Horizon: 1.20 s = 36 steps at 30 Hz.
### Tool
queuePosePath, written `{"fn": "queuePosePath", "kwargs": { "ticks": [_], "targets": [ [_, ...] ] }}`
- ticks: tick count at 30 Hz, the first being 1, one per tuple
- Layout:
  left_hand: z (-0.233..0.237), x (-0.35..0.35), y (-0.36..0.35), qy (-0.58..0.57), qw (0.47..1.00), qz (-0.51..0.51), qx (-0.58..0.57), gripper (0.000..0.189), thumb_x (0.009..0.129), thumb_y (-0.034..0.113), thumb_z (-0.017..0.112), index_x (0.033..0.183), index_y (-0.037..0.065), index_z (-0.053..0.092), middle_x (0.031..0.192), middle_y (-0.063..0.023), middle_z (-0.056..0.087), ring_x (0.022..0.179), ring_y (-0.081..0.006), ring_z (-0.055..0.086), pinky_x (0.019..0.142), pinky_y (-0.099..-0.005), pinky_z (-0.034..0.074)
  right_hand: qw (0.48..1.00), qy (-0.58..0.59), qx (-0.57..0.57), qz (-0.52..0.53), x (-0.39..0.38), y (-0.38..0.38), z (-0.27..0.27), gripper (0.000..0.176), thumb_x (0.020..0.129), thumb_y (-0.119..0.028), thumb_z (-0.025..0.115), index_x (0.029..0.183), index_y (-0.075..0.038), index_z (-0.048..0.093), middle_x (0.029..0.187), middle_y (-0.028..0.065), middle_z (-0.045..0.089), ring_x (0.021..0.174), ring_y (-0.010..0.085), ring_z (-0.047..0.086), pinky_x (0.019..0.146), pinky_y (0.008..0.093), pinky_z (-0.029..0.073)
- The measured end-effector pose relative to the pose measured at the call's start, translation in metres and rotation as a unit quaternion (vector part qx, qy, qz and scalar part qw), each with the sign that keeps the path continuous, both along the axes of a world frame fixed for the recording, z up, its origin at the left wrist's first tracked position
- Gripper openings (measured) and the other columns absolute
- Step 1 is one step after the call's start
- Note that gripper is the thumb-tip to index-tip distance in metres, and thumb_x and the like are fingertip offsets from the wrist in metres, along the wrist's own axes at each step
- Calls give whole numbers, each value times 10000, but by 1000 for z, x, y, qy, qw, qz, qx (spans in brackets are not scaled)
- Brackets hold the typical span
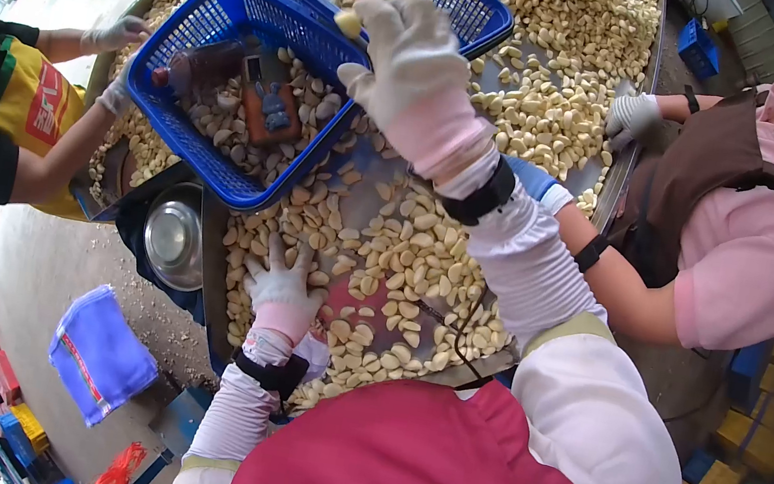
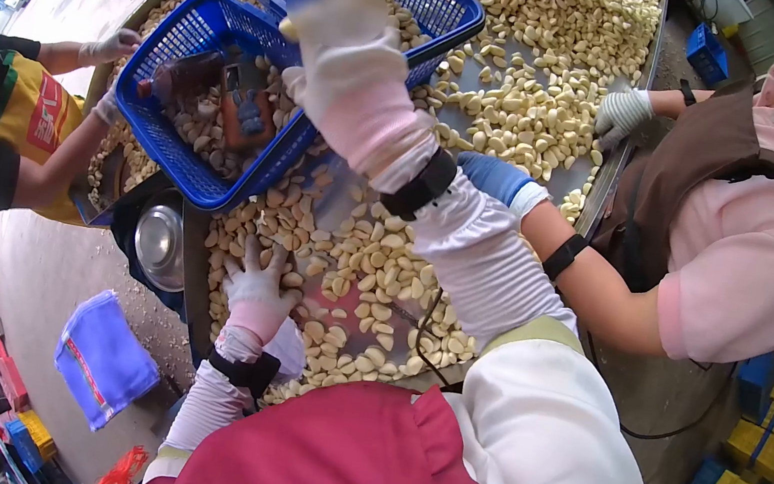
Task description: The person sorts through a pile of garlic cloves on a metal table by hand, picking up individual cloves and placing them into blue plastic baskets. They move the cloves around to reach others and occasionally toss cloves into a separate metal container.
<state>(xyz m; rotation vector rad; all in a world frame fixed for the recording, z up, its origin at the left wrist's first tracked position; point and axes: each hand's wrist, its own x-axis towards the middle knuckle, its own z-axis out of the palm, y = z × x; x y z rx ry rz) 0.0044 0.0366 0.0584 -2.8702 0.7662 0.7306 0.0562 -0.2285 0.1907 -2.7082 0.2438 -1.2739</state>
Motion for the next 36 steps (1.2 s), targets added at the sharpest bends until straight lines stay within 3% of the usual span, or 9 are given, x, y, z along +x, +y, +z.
{"fn": "queuePosePath", "kwargs": {
  "ticks": [5,8,14,16,18,22,26,27,36],
  "targets": [
    [3,1,-30,-99,964,-97,-225,245,773,192,710,1015,158,700,902,-84,632,893,-308,630,778,-446,505,983,120,111,80,-41,-2,-64,86,785,-102,698,850,-111,642,903,57,618,816,291,649,690,386,552],
    [-26,4,-52,-133,963,-150,-182,212,777,189,710,978,129,676,864,-81,633,851,-304,651,728,-425,517,874,475,43,90,-55,0,-139,210,829,-102,640,1030,-125,696,1157,111,596,1120,297,587,929,385,521],
    [-26,16,-63,-83,966,-118,-212,172,818,189,677,967,108,649,860,-108,639,856,-310,661,714,-430,520,894,369,216,133,-83,-7,-152,200,857,-103,603,1040,-66,673,1010,93,661,957,274,644,825,368,526],
    [-26,20,-63,-62,962,-120,-236,168,823,187,674,964,99,645,856,-112,642,863,-310,662,721,-433,521,679,294,664,109,-96,-1,-142,210,839,-63,581,1036,-33,649,965,57,646,833,169,635,707,308,553],
    [-31,21,-65,-48,959,-97,-262,210,809,184,689,983,74,650,883,-135,657,869,-326,654,737,-430,515,577,370,722,95,-103,9,-140,209,862,-122,601,1045,-29,641,885,38,653,753,130,619,684,274,534],
    [-19,15,-75,-5,922,-4,-387,302,776,154,710,1059,58,667,934,-155,673,910,-326,659,794,-395,518,744,379,538,115,-109,40,-149,312,869,-266,681,1043,-8,670,898,157,694,881,256,675,817,357,514],
    [7,12,-70,155,857,107,-480,426,745,108,713,1165,59,666,1041,-160,665,986,-314,655,882,-369,504,680,380,615,118,-95,33,-132,284,850,-199,690,1065,-13,678,1001,200,698,961,353,663,850,381,510],
    [1,24,-64,34,902,57,-426,417,755,144,714,1164,72,674,1069,-154,659,1045,-321,630,923,-389,481,857,329,373,136,-86,22,-166,236,842,-108,659,1062,-24,675,1017,167,689,962,337,660,846,373,519],
    [-29,11,-22,-149,949,-172,-216,658,729,371,720,1335,184,546,1453,-210,394,1324,-489,349,1065,-604,308,857,494,73,128,-66,6,-141,191,875,-74,624,1065,-67,642,954,142,649,895,330,667,807,413,547]
  ]
}}
